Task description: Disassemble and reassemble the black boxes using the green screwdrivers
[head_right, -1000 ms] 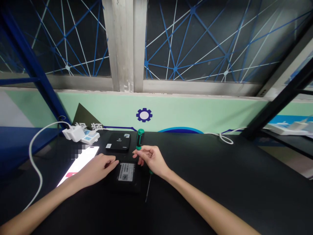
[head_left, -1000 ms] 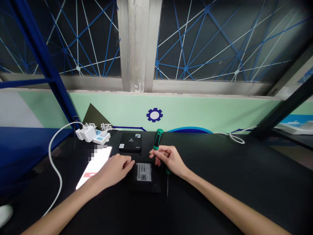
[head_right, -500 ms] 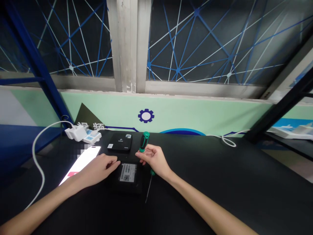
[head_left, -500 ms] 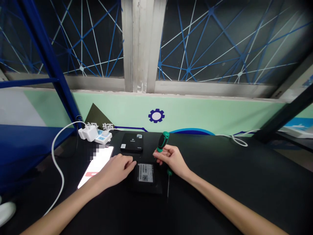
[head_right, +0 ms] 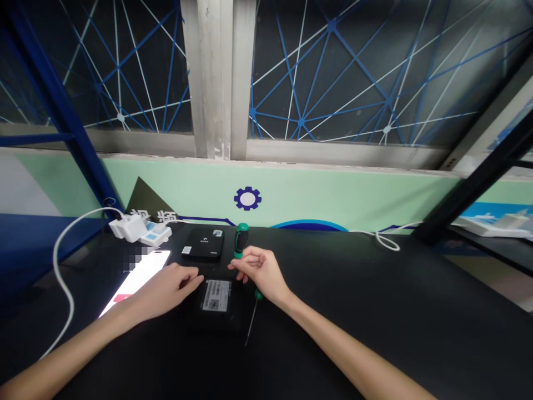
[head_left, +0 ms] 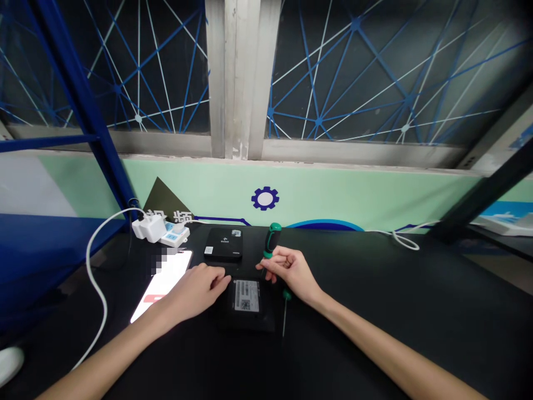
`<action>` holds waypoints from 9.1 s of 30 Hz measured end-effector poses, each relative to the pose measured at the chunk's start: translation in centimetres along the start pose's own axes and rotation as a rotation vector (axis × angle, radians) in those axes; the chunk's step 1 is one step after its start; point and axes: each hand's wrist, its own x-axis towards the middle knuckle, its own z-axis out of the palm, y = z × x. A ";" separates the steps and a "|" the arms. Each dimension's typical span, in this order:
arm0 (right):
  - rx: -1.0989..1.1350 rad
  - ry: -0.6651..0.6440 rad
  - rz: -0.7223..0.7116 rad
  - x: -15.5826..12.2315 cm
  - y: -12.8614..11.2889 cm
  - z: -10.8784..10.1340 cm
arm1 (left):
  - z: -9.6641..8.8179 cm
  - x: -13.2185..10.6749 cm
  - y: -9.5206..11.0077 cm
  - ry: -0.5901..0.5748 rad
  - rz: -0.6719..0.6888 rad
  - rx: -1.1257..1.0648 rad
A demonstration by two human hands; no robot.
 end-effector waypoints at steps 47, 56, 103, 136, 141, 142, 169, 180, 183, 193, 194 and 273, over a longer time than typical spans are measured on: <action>-0.075 -0.076 -0.002 -0.3 -0.1 -0.1 | -0.6 0.0 0.5 -0.035 0.035 0.040; -0.089 -0.120 -0.008 -0.1 -0.2 -0.4 | -0.6 0.0 0.3 -0.027 0.056 0.072; -0.070 -0.108 -0.020 -0.1 0.2 -0.7 | -0.6 -0.2 0.1 -0.027 0.069 0.106; -0.023 -0.141 0.008 -0.2 -0.8 -0.6 | -1.0 -0.2 0.6 -0.042 0.057 0.122; -0.015 -0.121 0.027 -0.1 -0.7 -0.6 | -1.0 -0.2 0.7 -0.045 0.052 0.130; -0.013 -0.121 0.033 0.0 -0.6 -0.7 | -0.9 -0.2 0.7 -0.045 0.053 0.132; -0.028 -0.139 0.021 0.1 0.1 -0.8 | -0.7 -0.4 0.4 -0.018 0.065 0.145; -0.066 -0.094 0.009 0.1 -0.1 -0.9 | -0.7 -0.4 0.5 -0.015 0.060 0.159; -0.062 -0.102 0.002 0.1 0.1 -1.0 | -0.7 -0.4 0.5 -0.009 0.075 0.153; 0.001 -0.037 -0.022 -0.2 -0.2 -0.8 | -0.8 -0.4 0.6 -0.013 0.076 0.162; 0.015 -0.030 -0.034 -0.2 -0.2 -0.8 | -0.8 -0.4 0.6 -0.017 0.076 0.158; -0.031 -0.038 0.018 0.0 0.0 -0.5 | -0.9 -0.5 0.7 -0.019 0.073 0.191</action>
